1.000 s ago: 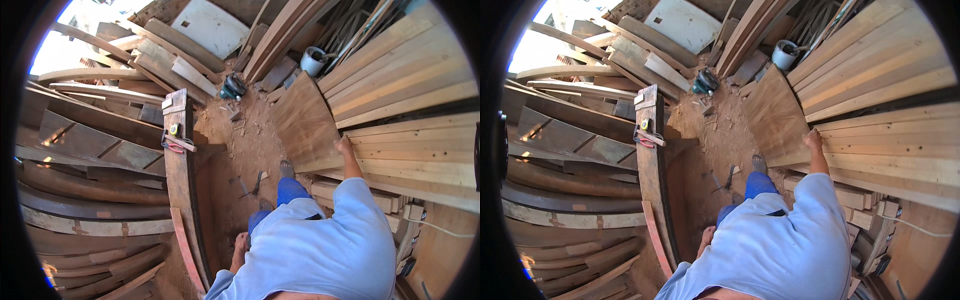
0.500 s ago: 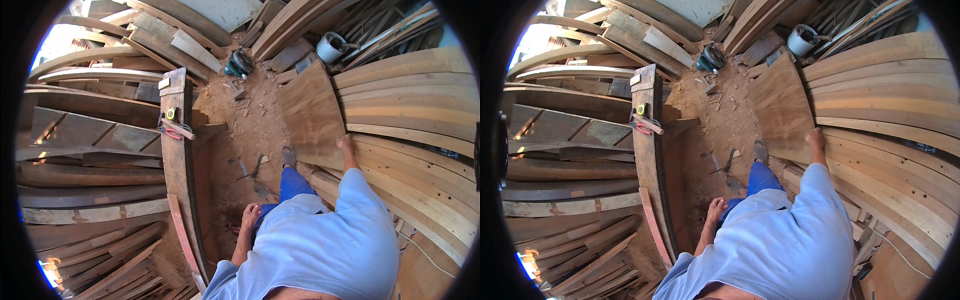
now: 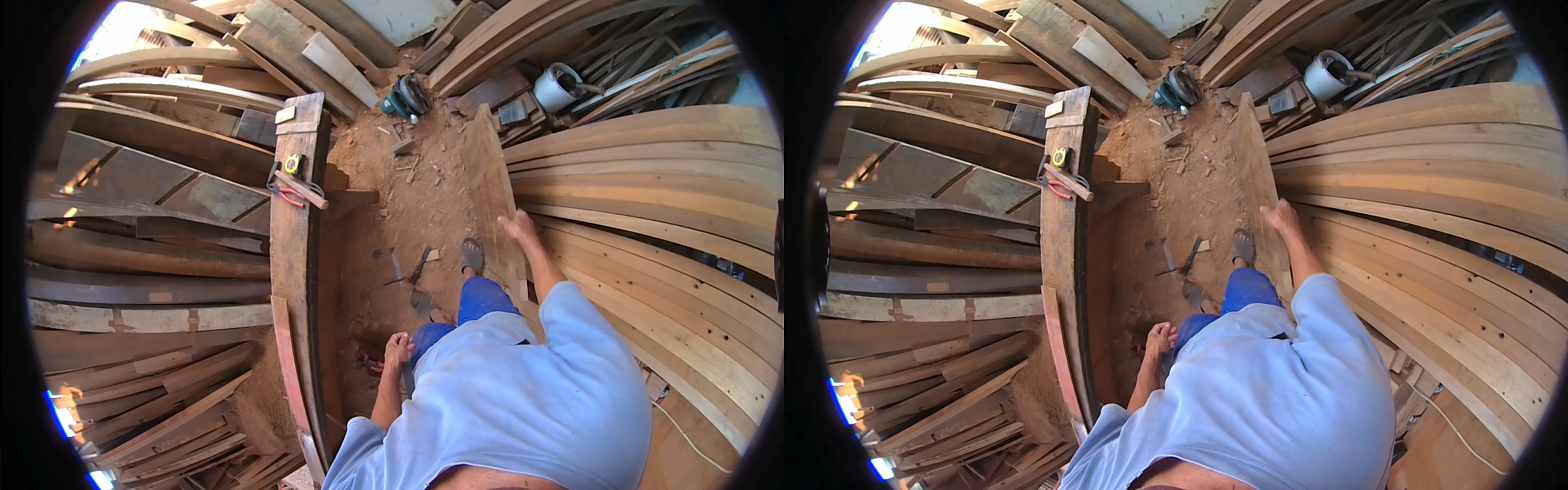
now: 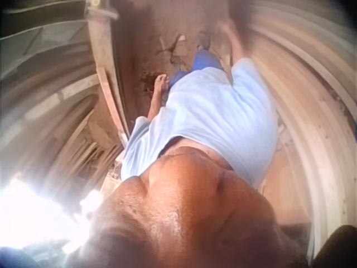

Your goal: The person measures the thickness and width of wooden panels by hand using a yellow measuring tape, turning the panels over to check different sides.

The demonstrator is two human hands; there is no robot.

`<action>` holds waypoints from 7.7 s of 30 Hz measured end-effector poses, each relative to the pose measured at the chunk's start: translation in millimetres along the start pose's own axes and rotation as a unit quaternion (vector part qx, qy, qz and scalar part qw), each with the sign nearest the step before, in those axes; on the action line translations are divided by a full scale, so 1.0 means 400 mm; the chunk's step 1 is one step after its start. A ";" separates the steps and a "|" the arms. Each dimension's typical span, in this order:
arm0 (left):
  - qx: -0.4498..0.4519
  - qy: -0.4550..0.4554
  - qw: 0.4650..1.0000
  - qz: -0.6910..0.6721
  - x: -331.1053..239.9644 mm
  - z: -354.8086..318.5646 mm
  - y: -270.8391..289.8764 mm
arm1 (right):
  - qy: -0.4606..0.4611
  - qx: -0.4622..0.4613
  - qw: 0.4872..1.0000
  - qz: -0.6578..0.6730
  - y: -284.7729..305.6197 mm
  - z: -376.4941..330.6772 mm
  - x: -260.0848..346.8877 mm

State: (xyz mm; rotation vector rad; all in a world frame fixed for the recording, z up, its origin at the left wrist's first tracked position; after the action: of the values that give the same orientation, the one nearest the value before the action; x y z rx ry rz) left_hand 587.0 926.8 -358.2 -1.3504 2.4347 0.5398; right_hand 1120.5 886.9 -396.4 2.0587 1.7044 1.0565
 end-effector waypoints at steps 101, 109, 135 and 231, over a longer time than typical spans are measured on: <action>0.086 -0.898 0.404 -0.150 -0.833 -1.337 0.298 | 0.119 0.252 0.960 0.004 -0.233 -0.695 -0.085; -0.033 -0.909 0.413 -0.044 -0.810 -1.266 0.433 | 0.130 0.294 0.944 0.081 -0.507 -0.731 0.093; -0.058 -0.902 0.427 -0.012 -0.733 -0.902 0.669 | 0.325 0.468 0.822 0.006 -0.825 -0.967 0.560; -0.325 -0.815 0.463 -0.123 -0.852 -0.686 0.678 | 0.848 0.128 0.402 -0.320 -0.054 -1.520 1.394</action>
State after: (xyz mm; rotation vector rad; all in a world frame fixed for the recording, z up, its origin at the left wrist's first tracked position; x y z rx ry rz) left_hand 506.7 1184.5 80.1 -0.5008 0.3425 1.6657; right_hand 719.0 1267.2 216.2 -0.8610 2.7518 2.7825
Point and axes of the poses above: each hand's wrist, its own z-axis towards the middle knuckle, its own y-axis out of the back of the hand, x = y × z, the point moved 3 cm from there along z, towards the middle knuckle, and after that the axes turned 8 degrees about -y, right-handed, at the moved point
